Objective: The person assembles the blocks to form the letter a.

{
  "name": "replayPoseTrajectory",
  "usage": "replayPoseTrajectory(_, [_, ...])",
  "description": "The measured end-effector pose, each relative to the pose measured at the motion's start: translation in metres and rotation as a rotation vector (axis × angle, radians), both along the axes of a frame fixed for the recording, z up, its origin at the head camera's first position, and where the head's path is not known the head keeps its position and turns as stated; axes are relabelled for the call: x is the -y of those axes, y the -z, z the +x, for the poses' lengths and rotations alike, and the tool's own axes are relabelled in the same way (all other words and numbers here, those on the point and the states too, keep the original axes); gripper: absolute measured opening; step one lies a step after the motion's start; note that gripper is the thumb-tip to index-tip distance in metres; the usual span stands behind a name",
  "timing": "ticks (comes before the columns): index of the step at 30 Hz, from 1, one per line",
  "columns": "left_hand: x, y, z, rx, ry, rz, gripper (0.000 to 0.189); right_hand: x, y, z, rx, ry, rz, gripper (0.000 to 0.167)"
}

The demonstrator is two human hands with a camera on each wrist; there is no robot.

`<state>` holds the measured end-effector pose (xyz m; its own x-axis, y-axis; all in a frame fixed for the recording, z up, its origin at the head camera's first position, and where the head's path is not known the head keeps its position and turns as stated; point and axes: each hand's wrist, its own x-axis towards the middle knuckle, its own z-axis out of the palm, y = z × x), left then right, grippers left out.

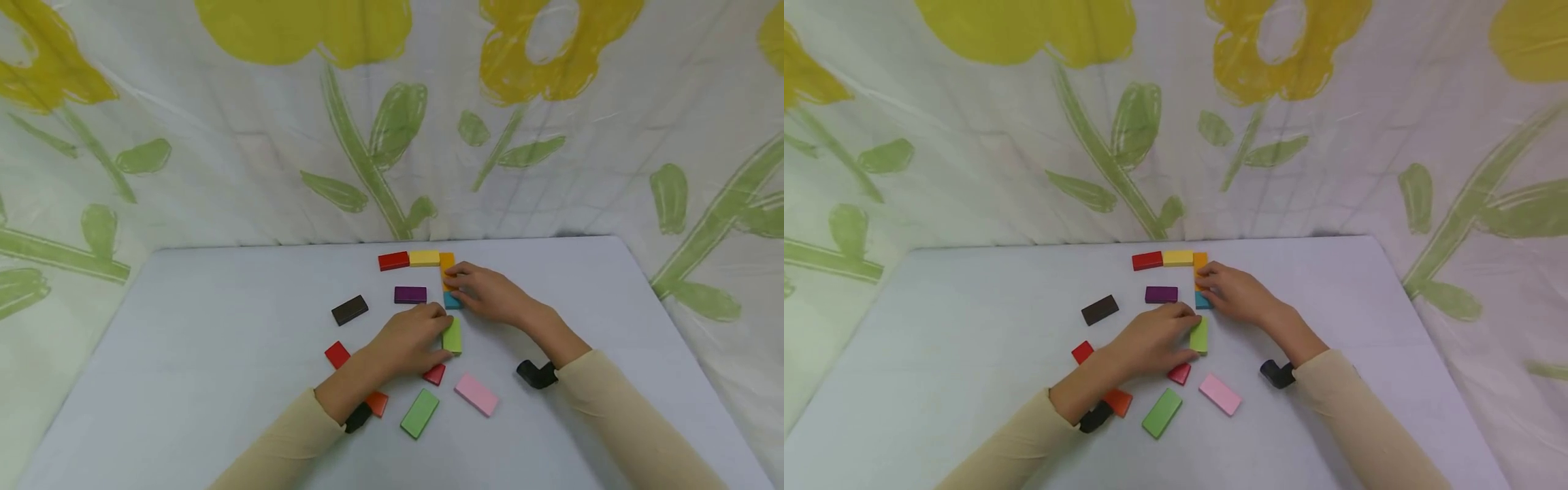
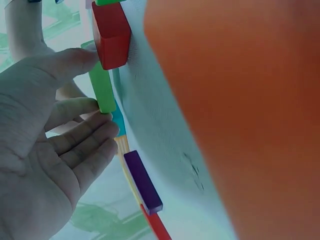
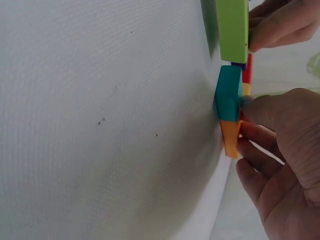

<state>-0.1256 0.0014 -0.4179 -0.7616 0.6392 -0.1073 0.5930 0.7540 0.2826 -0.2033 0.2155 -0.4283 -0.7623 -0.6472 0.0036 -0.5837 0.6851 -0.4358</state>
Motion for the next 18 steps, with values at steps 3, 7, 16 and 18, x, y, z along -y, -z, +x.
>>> replayPoseTrajectory(3, [-0.003,0.000,0.000,-0.025,0.004,-0.009,0.056,0.000,0.001,0.000,-0.004,-0.002,-0.003,0.036])
replayPoseTrajectory(7, [-0.008,-0.003,-0.001,-0.049,0.013,-0.026,0.055,0.000,0.000,-0.001,-0.009,-0.008,-0.004,0.036])
replayPoseTrajectory(16, [-0.015,0.000,-0.005,-0.072,0.019,-0.097,0.051,0.000,-0.001,-0.001,-0.013,-0.011,0.003,0.035])
replayPoseTrajectory(18, [-0.016,0.000,-0.004,-0.086,0.024,-0.121,0.052,0.000,-0.001,0.000,-0.010,-0.008,0.004,0.035])
